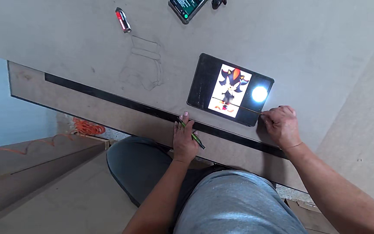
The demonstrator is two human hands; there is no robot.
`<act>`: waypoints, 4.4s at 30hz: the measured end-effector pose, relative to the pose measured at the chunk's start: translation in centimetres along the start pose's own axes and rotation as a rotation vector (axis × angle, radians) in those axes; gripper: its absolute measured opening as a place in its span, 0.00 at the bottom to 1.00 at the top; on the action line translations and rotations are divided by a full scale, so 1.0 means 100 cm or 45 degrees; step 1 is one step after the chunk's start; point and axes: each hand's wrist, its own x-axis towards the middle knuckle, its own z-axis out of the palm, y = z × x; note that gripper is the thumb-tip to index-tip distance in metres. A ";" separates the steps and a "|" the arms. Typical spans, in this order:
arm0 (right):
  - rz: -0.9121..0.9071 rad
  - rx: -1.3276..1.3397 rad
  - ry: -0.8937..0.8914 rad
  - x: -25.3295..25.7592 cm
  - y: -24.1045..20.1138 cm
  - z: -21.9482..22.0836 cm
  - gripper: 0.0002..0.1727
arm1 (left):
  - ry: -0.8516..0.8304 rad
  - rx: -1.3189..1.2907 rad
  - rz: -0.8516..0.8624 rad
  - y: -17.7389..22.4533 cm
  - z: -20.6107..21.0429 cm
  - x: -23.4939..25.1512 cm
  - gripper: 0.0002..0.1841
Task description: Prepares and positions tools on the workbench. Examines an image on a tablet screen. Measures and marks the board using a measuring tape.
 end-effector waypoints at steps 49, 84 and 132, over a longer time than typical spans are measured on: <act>0.628 1.117 -0.465 0.096 -0.103 -0.012 0.14 | 0.005 -0.275 -0.503 -0.055 -0.086 0.219 0.29; 0.298 -0.231 -0.910 0.431 -0.243 0.124 0.32 | 0.254 0.147 -0.025 -0.214 -0.086 0.292 0.22; 0.467 -0.150 -1.111 0.408 -0.211 0.117 0.37 | 0.194 0.101 -0.015 -0.215 -0.091 0.292 0.23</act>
